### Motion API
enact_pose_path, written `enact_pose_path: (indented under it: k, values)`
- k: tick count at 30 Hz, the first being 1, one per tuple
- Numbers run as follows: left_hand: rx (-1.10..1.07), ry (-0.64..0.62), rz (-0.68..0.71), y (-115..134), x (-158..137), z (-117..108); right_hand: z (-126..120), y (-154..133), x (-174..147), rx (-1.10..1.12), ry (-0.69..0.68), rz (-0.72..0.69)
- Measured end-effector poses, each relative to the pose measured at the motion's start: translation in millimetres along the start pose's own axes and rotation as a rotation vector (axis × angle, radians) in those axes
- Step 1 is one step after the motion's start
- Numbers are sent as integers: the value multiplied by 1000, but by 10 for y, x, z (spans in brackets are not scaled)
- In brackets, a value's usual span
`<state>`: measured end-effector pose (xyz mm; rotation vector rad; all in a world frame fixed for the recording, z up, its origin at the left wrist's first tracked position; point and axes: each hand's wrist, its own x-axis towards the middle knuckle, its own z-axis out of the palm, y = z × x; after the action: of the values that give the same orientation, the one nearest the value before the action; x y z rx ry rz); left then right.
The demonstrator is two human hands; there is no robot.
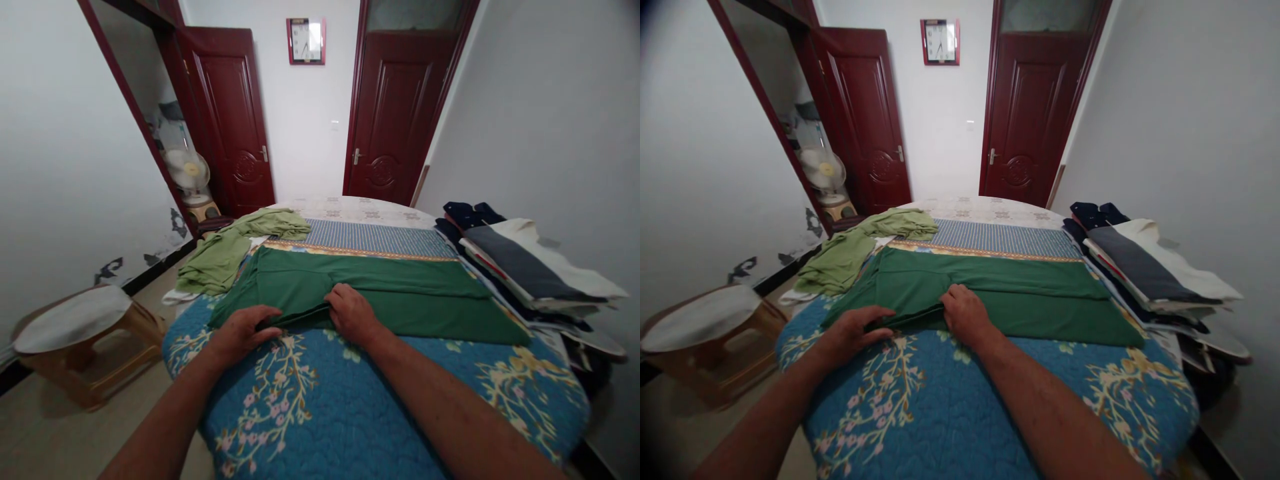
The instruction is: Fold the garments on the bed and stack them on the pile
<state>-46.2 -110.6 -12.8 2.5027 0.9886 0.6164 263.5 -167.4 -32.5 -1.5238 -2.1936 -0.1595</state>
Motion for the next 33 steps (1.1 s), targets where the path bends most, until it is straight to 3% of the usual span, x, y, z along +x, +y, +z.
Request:
enact_pose_path:
  k: [2,4,6,8,12,14,17,21,27,33]
  values:
    - [80,-24,87,19,-14,-19,32,24,18,39,-1,19]
    - [142,44,126,30,-16,-68,66,61,36,98,33,24]
    - [187,174,75,-5,-1,-148,92,119,51,123,84,62]
    - [247,219,-16,-93,28,-237,106,199,62,97,97,140]
    - [424,12,-179,-240,89,-324,111,360,80,39,-1,229]
    - [491,42,-169,-195,114,-283,115,397,87,24,-20,235]
    - [535,129,37,24,176,-125,128,399,95,2,-14,234]
    - [550,85,240,332,356,122,139,389,92,6,-18,229]
    - [525,-4,83,429,571,221,138,412,78,44,-9,226]
    - [371,-65,127,389,565,294,123,405,82,53,-18,234]
